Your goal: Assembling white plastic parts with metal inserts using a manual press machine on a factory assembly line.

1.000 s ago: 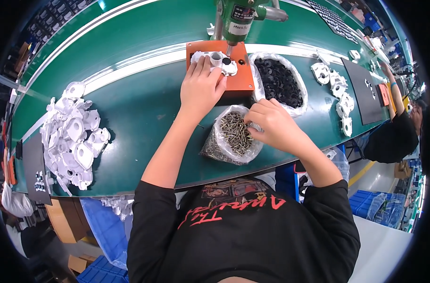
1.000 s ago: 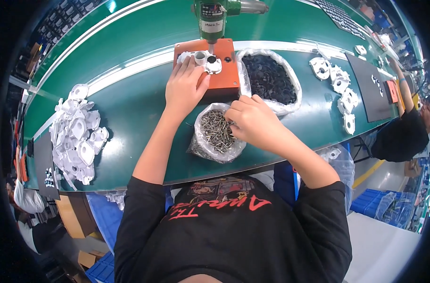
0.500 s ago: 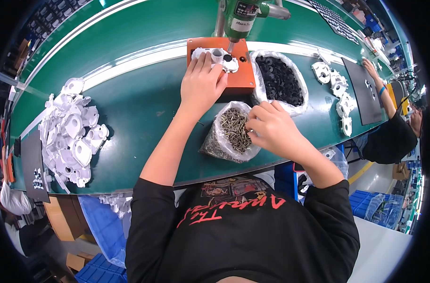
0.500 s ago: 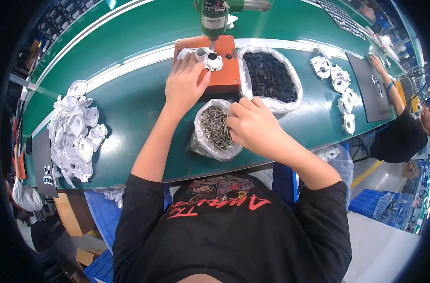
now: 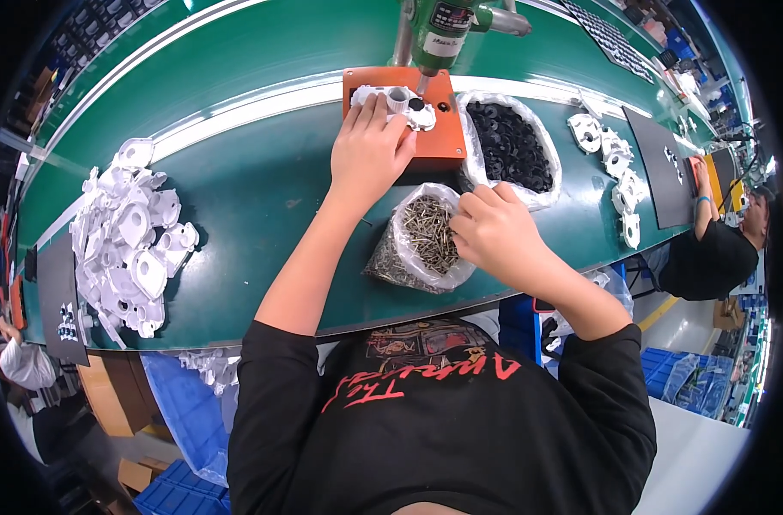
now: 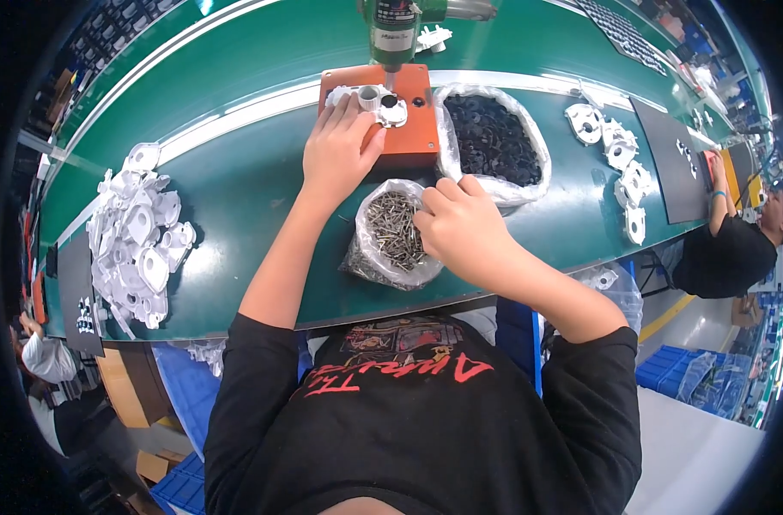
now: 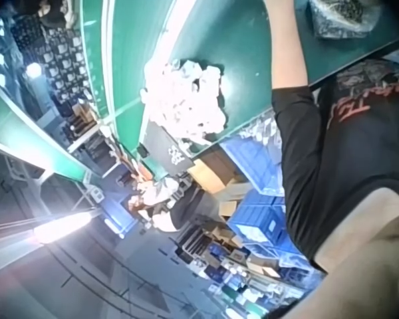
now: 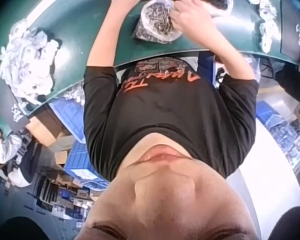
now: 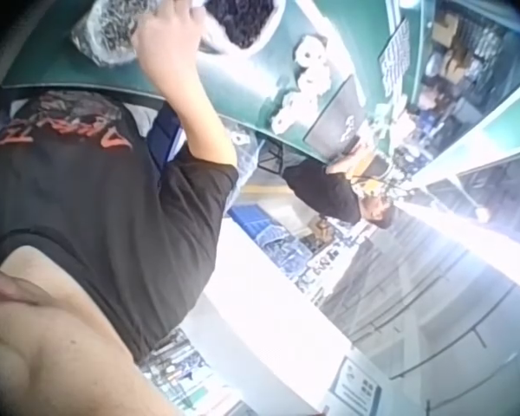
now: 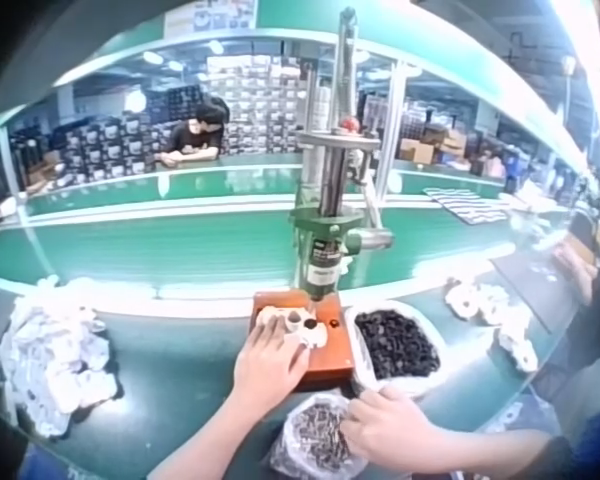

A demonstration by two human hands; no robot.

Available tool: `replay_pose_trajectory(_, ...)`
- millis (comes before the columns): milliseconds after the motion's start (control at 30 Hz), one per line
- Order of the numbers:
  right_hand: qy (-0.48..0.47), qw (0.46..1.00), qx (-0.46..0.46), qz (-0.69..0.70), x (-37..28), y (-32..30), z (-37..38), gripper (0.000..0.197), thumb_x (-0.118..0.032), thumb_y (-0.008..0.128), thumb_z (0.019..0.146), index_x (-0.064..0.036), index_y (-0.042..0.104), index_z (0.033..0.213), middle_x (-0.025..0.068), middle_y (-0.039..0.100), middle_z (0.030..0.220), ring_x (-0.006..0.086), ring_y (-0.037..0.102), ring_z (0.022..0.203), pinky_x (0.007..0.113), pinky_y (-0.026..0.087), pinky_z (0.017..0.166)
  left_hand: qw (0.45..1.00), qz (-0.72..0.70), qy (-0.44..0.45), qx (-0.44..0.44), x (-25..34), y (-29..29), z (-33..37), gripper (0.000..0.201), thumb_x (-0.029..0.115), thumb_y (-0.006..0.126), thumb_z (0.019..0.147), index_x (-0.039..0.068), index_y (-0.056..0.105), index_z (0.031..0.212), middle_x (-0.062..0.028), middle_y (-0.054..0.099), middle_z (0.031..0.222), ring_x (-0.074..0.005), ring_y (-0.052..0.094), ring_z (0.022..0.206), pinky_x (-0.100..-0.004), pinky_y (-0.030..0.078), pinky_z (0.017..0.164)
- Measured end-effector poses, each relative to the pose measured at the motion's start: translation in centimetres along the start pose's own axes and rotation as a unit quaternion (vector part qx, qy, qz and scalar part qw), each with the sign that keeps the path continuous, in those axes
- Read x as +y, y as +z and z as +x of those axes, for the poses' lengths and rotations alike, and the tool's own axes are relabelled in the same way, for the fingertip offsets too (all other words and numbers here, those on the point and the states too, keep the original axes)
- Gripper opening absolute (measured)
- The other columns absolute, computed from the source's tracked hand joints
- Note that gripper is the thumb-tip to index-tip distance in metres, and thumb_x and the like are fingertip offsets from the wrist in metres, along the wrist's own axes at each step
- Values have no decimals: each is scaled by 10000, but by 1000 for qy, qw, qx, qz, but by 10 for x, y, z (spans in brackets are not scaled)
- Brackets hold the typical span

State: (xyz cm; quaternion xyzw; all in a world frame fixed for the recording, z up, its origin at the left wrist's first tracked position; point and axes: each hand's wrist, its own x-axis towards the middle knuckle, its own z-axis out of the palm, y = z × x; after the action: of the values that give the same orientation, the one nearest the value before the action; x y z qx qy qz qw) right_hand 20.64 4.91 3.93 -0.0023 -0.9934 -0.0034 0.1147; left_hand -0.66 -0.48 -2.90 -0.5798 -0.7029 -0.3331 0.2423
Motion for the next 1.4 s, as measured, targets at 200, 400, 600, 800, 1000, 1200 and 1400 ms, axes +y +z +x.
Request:
replay_pose_trajectory(200, -42, 998, 21, -41, 1, 4, 2, 85, -131, 658, 631, -109, 576, 619, 9, 494, 719, 171, 500, 742, 318, 372, 679, 1000, -3, 0, -2, 0, -1, 1, 225, 238, 640, 786, 57, 604, 915, -220, 590, 1134, -346, 555, 1096, -448, 412, 970)
replay_pose_trajectory(400, -62, 996, 18, -58, 0, 3, 4, 99, -144, 642, 612, -115, 549, 593, 5, 476, 680, 162, 489, 702, 313, 359, 654, 1000, -2, -8, -10, 2, -2, 0, 221, 237, 635, 798, 68, 602, 937, -209, 589, 1159, -347, 546, 1120, -455, 406, 973)
replay_pose_trajectory(600, -24, 998, 24, 45, 1, -5, 8, 69, -96, 653, 640, -83, 586, 641, 22, 530, 678, 193, 533, 656, 332, 393, 612, 1000, -8, -2, 4, 2, 0, 1, 217, 235, 641, 784, 60, 602, 907, -219, 589, 1142, -345, 555, 1099, -449, 411, 969)
replay_pose_trajectory(800, 91, 949, 16, 302, 49, -25, 47, 90, -55, 662, 709, 11, 644, 767, 66, 618, 751, 157, 568, 649, 291, 450, 589, 1000, -3, 0, 13, -1, -2, -1, 220, 232, 645, 768, 49, 597, 880, -233, 595, 1110, -342, 566, 1075, -446, 418, 963)
replay_pose_trajectory(1000, 253, 876, 25, 409, 117, 17, 102, 177, -116, 677, 783, 34, 656, 874, 38, 652, 833, 93, 566, 703, 236, 450, 657, 1000, -6, 3, 15, 2, -1, 4, 210, 226, 642, 764, 43, 583, 846, -235, 601, 1094, -345, 575, 1061, -447, 426, 953)
replay_pose_trajectory(1200, 242, 838, 2, 489, 130, 39, 119, 261, -104, 681, 787, 13, 610, 1009, 21, 640, 832, 68, 553, 685, 204, 415, 593, 1000, -7, -5, 13, 0, -1, 1, 210, 225, 637, 768, 45, 584, 862, -219, 601, 1108, -347, 575, 1061, -444, 434, 938)
replay_pose_trajectory(1400, 211, 836, -20, 505, 133, 38, 121, 252, -84, 674, 793, 12, 589, 1008, 23, 633, 829, 68, 551, 738, 215, 419, 620, 1000, -2, -7, 2, -1, -2, 1, 230, 241, 635, 780, 49, 596, 901, -198, 593, 1140, -345, 561, 1086, -439, 432, 937)
